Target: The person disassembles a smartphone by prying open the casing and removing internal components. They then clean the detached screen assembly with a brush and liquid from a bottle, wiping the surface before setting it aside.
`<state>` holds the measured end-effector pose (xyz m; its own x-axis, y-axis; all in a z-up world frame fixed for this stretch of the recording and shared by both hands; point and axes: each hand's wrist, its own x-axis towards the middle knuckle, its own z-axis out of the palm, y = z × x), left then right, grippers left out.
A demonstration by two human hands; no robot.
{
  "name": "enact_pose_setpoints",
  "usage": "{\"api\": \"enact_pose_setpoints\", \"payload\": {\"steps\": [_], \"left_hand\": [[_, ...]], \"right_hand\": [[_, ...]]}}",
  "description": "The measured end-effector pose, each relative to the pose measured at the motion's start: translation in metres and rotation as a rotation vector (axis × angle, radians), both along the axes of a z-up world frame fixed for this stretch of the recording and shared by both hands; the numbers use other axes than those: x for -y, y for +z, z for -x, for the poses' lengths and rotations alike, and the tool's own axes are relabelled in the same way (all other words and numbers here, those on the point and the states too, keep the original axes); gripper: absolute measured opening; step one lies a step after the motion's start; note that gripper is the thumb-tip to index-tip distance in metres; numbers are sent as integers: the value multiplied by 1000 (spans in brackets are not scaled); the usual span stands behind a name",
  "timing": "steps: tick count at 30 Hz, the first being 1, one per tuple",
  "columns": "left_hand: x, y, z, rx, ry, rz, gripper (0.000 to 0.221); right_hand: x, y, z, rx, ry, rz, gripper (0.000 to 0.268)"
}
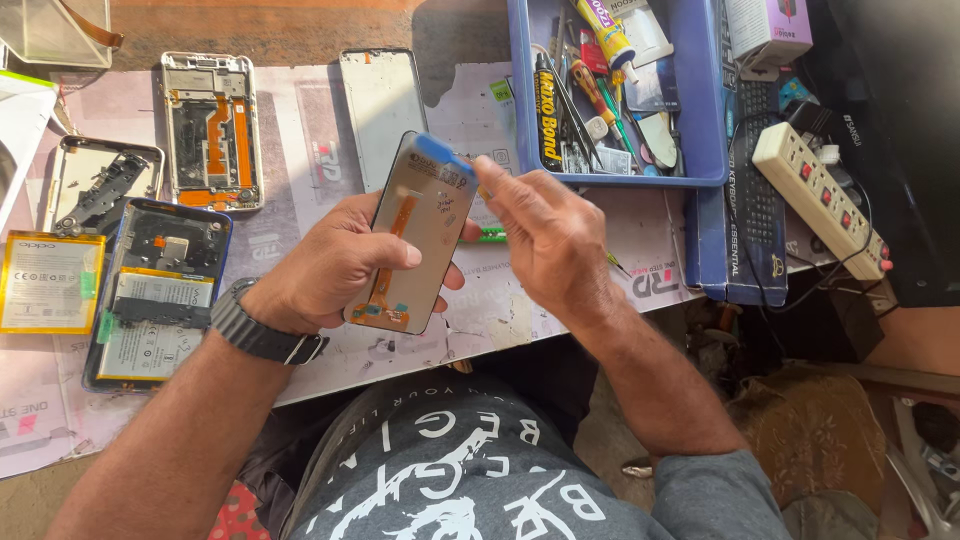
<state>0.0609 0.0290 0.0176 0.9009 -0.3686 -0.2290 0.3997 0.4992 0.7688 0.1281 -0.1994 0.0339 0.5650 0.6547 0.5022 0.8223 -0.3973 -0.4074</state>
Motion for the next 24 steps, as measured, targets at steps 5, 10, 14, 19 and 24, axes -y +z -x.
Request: {"api": "enact_pose_setpoints", "payload": {"steps": [5,10,14,19,24], "left_hand": [[-8,-3,0,26,15,-20,57],[-6,-1,-2,1,13,-31,57],[-2,-4,1,-2,-8,32,57],[-3,-6,1,8,-7,22,57],[-6,-4,1,8,10,7,57]], "right_hand": [[7,-3,1,-17,2,-1,42],[14,-2,-2,15,2,7,43],[17,-3,-1,-18,-65,-14,41],[15,-6,0,-10,-9,-39,41],[16,-1,4,-28,26,2,40]]}}
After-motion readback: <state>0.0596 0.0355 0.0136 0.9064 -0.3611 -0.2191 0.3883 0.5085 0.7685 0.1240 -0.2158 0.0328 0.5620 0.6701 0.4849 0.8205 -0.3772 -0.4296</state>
